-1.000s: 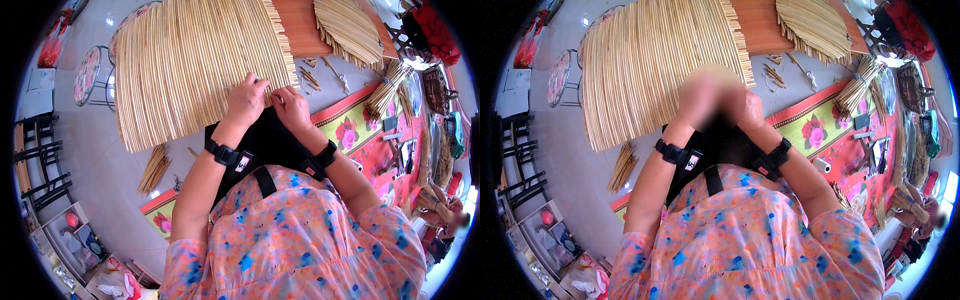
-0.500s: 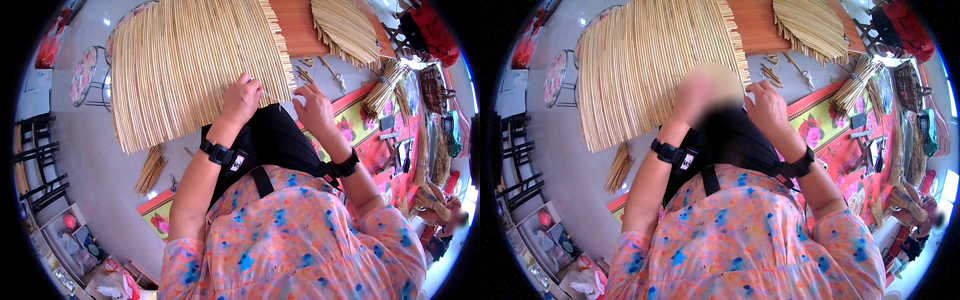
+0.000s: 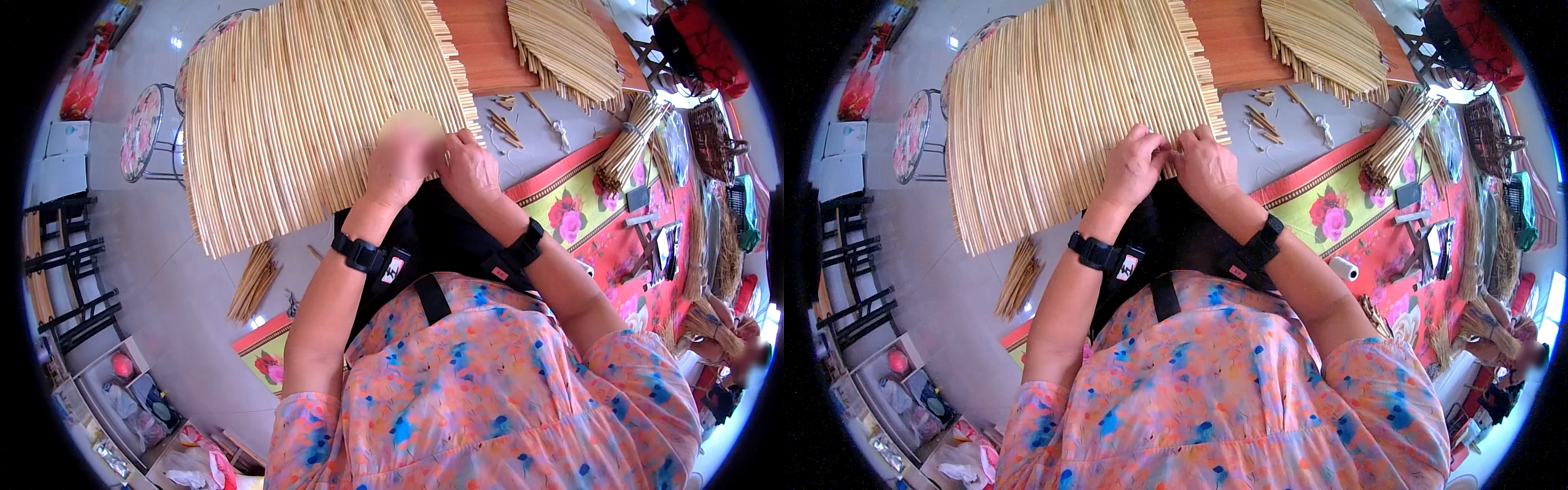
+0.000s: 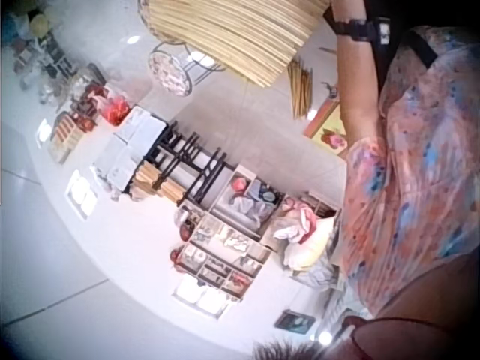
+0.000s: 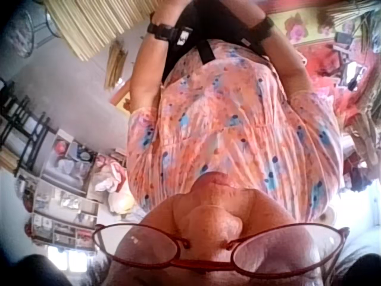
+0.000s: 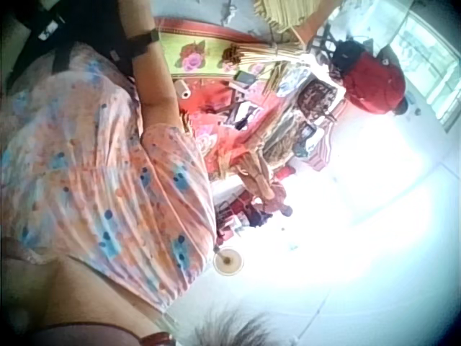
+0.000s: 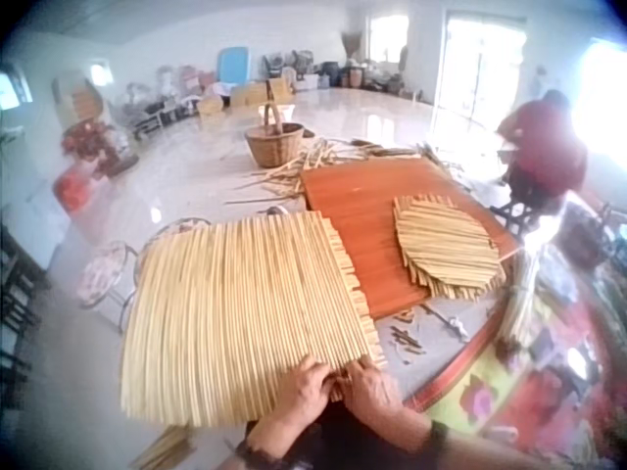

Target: The person weaves a straw mat by hand and using shears to trim fibers. The person threads string through the straw pieces, ties knots, and cuts the excess string to secure the mat's edges.

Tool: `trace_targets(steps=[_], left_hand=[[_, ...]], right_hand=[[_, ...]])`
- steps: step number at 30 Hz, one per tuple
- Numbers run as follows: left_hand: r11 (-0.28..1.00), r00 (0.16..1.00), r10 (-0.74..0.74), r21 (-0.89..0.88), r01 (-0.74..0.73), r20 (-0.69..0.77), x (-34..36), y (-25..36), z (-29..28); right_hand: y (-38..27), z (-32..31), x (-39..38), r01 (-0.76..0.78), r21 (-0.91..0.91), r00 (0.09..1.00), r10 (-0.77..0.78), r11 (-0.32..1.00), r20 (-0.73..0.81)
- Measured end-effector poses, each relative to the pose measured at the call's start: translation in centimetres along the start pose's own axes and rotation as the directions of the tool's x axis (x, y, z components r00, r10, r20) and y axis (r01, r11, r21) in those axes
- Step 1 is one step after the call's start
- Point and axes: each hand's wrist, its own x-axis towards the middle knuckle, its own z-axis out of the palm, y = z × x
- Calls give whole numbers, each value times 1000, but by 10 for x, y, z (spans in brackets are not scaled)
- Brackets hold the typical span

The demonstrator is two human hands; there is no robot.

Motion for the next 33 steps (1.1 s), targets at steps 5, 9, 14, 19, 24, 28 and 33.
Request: trace_targets(steps=[5,9,14,19,24,28,33], left_hand=[[999,998,17,-47,-20,-66,-1,1,-2],[999,996,14,-35,-17,-83,-4,-6,5],[1000,995,13,-15,-15,-100,-7,-13,11],[1000,996,-16,-7,15,-88,-9,-10,10],[999,991,41,-29,-45,-125,-7,-5,4],[998,992,22,-52,-29,-124,-6,-5,5],[998,991,-2,-67,-7,-134,-13,-16,13]], right_hand=[[-3,1,0,6,-98,999,-2,995,49],[-4,2,-2,43,-148,997,-32,988,75],[-1,6,-1,23,-198,989,7,980,150],[0,5,5,15,-187,982,20,982,186],[2,-1,8,37,-91,990,-24,995,138],[4,-4,6,66,-83,992,-57,994,115],[-1,-3,5,31,-117,997,-21,993,80]])
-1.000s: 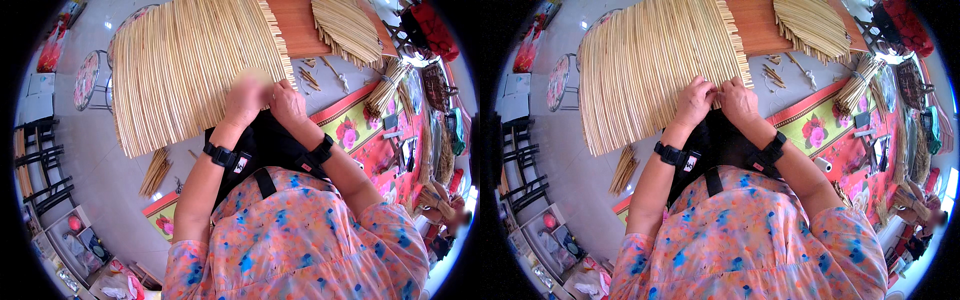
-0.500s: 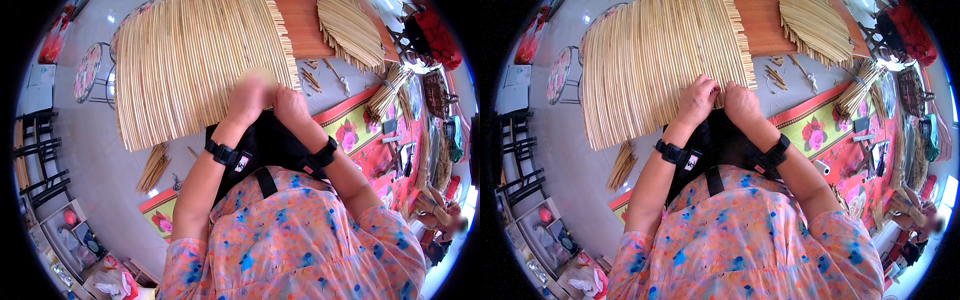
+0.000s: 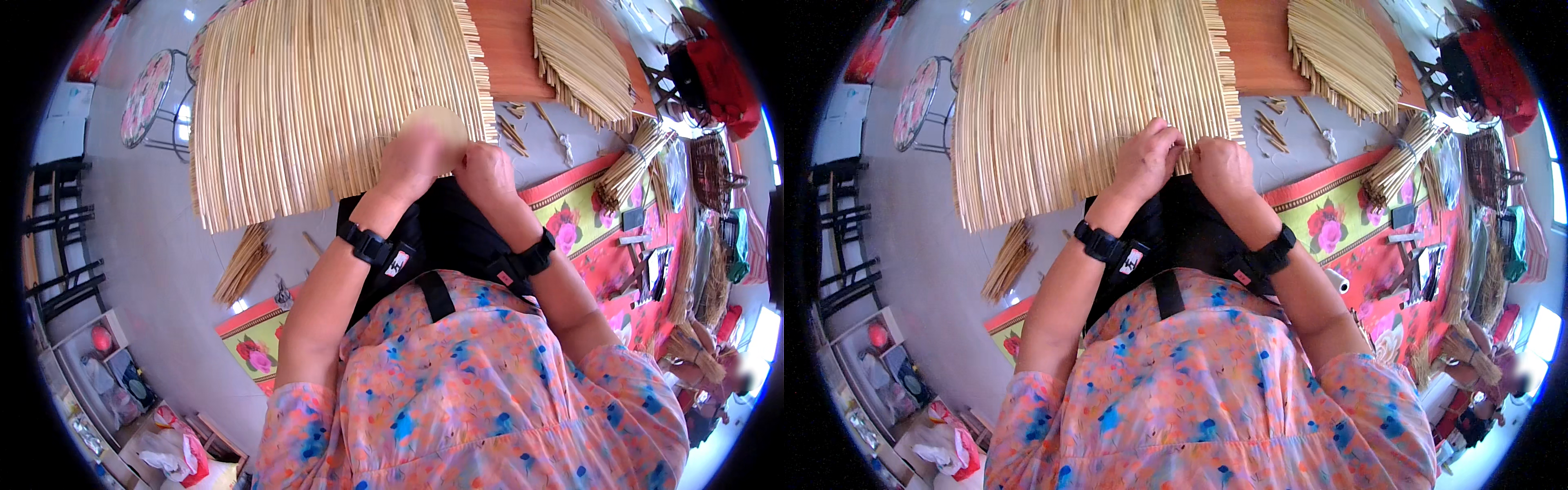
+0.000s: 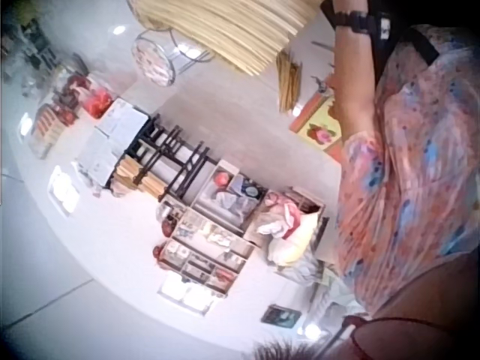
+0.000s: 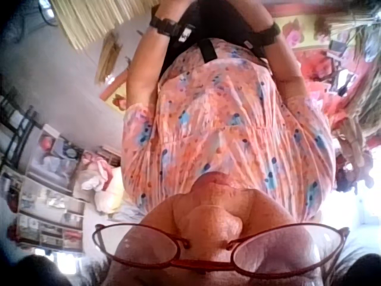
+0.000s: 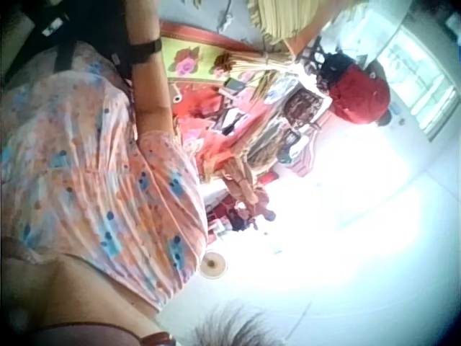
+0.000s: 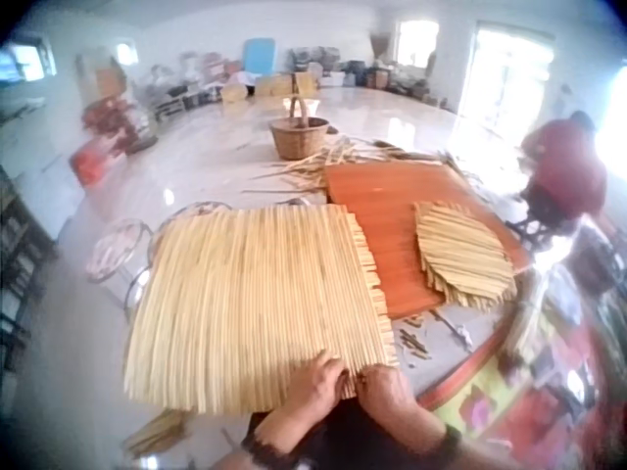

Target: The person weaves a straw mat by hand and using shears to trim fibers. The person threads string through the straw pieces, ties knots, and cuts the excess string to secure the mat's edges.

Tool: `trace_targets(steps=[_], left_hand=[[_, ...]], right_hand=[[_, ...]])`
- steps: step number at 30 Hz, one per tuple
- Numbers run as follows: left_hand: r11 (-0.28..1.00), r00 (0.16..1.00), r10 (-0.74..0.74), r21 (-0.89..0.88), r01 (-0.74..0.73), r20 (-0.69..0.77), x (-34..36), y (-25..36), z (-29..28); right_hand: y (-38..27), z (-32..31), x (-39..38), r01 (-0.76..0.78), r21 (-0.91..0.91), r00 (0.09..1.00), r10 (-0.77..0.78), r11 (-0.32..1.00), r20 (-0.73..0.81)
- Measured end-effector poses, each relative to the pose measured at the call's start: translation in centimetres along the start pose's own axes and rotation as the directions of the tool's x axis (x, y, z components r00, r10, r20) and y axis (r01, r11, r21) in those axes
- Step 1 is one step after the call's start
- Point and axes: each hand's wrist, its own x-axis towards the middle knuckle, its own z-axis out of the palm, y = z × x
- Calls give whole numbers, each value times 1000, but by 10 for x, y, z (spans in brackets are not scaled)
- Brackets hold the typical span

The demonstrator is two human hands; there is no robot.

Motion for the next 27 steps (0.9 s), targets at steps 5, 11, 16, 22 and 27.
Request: trace_targets(steps=[5,11,16,22,27], left_hand=[[999,999,-27,36,27,21,-5,-8,2],[992,986,-91,-101,77,-140,-27,1,-104],[943,831,-277,32,332,-482,-114,-56,-211],[660,738,-618,330,675,-271,-307,-135,-189],[431,407,-901,416,801,150,-444,-114,-105]], right_hand=[[5,8,2,-38,41,999,37,998,29],[13,12,4,-44,47,998,42,998,47],[16,13,6,-37,53,997,34,998,63],[20,17,9,-89,114,992,78,989,97],[22,15,8,-86,53,988,79,995,130]])
